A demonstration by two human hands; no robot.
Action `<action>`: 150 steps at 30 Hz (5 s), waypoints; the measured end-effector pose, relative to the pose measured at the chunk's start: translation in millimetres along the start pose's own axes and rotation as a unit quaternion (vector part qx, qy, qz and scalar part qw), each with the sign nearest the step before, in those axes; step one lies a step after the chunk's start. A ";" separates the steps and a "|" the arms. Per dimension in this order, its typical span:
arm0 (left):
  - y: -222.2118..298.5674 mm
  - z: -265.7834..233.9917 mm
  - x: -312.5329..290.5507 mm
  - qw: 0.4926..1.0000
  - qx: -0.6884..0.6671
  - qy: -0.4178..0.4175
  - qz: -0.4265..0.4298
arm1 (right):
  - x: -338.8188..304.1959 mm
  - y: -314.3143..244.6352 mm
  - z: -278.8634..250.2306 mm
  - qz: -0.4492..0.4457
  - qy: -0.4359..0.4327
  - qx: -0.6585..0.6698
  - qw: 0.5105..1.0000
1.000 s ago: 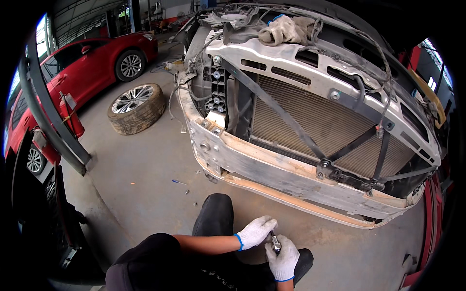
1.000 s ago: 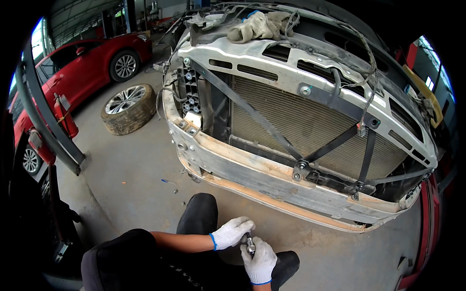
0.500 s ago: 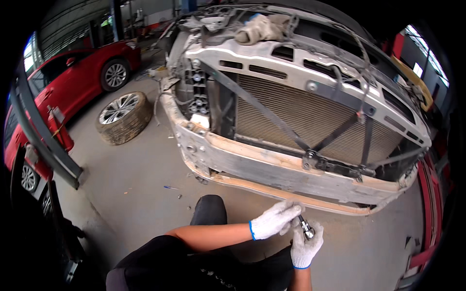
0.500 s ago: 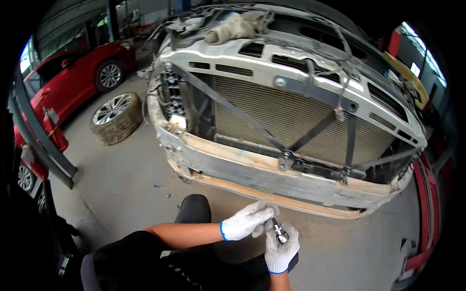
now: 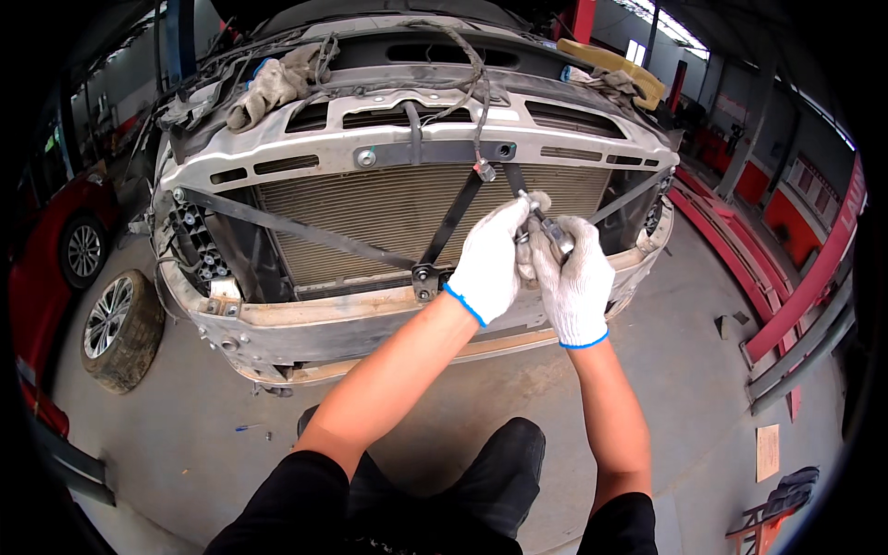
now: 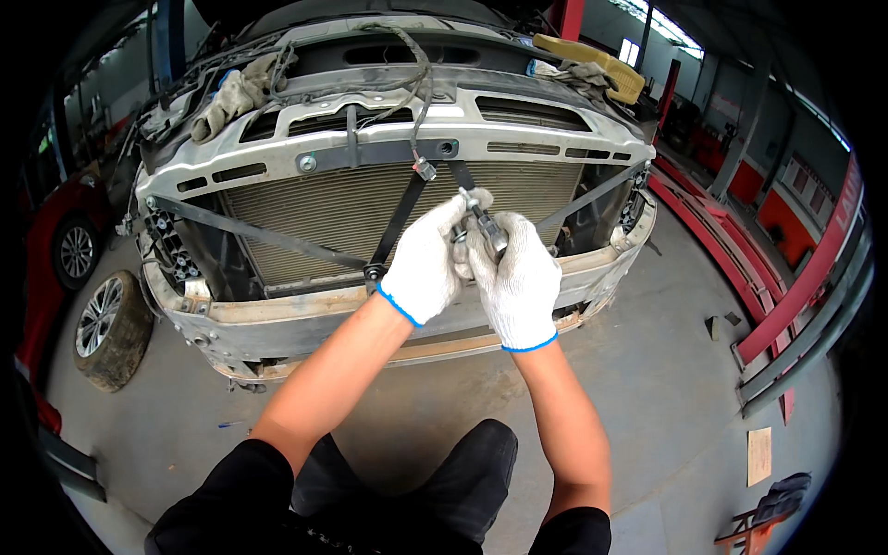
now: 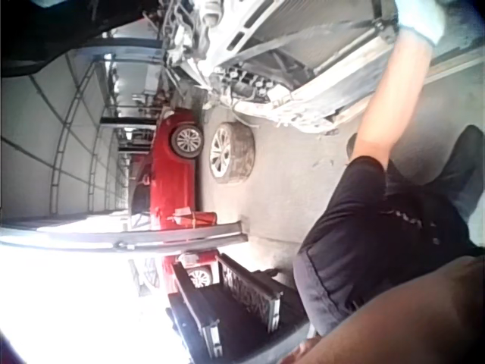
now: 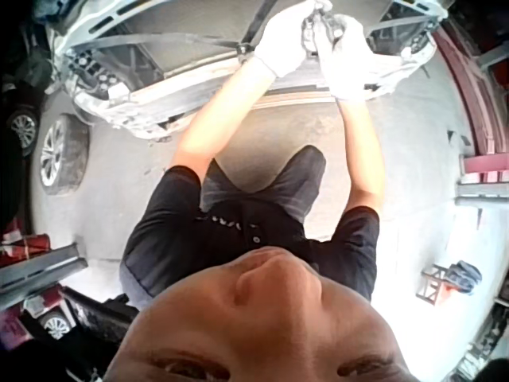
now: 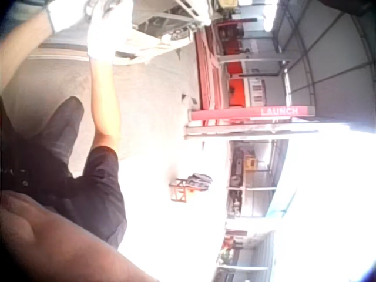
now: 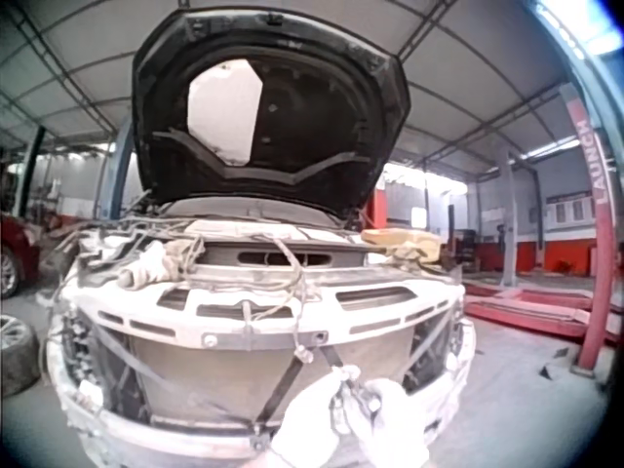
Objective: The person is working on the front end of a car, specifically the radiator support area. They are seen removing and installing bolts and brackets using a ratchet and socket. The person also handles a metal beam and various small parts.
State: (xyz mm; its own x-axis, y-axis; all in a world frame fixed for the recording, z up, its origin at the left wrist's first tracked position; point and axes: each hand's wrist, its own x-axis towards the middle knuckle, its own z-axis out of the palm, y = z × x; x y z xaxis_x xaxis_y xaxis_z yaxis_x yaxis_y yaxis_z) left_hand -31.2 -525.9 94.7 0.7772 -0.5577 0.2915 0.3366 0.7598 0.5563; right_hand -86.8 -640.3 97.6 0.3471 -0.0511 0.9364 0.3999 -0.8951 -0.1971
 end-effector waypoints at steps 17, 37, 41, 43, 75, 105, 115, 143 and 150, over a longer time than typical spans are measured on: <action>17.9 -5.1 38.5 0.989 -0.124 -0.029 0.070 | 70.5 -18.1 21.9 -0.070 -0.073 -0.064 0.993; 105.7 -26.2 23.4 0.715 0.694 0.037 0.081 | 73.7 -29.8 34.4 0.052 -0.066 0.044 0.995; 93.1 -28.9 42.8 0.733 0.666 0.020 0.136 | 67.5 -30.0 42.4 0.100 -0.004 0.075 0.992; 96.0 -24.4 39.6 0.710 0.695 0.046 0.102 | 65.3 -29.4 44.7 0.243 -0.053 0.199 0.948; 85.4 -30.8 42.5 0.692 0.681 0.048 0.235 | 97.8 -21.5 23.7 -0.055 -0.181 -0.112 0.976; 93.7 -36.7 43.7 0.742 0.661 0.029 0.114 | 104.0 -16.9 44.7 -0.048 -0.243 -0.195 0.949; 98.0 -30.3 37.4 0.731 0.677 0.029 0.083 | 102.6 -19.1 46.4 -0.076 -0.208 -0.210 0.952; 85.8 -47.3 48.6 0.733 0.660 -0.002 0.166 | 91.9 -18.7 49.0 -0.082 -0.144 -0.186 0.968; 83.7 -53.8 52.2 0.736 0.643 -0.004 0.213 | 90.1 -22.4 58.3 -0.081 -0.120 -0.175 0.974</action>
State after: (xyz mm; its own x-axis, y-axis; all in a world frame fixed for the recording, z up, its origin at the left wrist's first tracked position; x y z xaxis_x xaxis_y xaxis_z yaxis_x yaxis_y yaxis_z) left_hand 66.1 -473.5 114.6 0.6613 -0.3670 0.6542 -0.7220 -0.0748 0.6879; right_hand -15.1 -599.0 169.4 0.5084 0.1712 0.8439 0.1672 -0.9810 0.0983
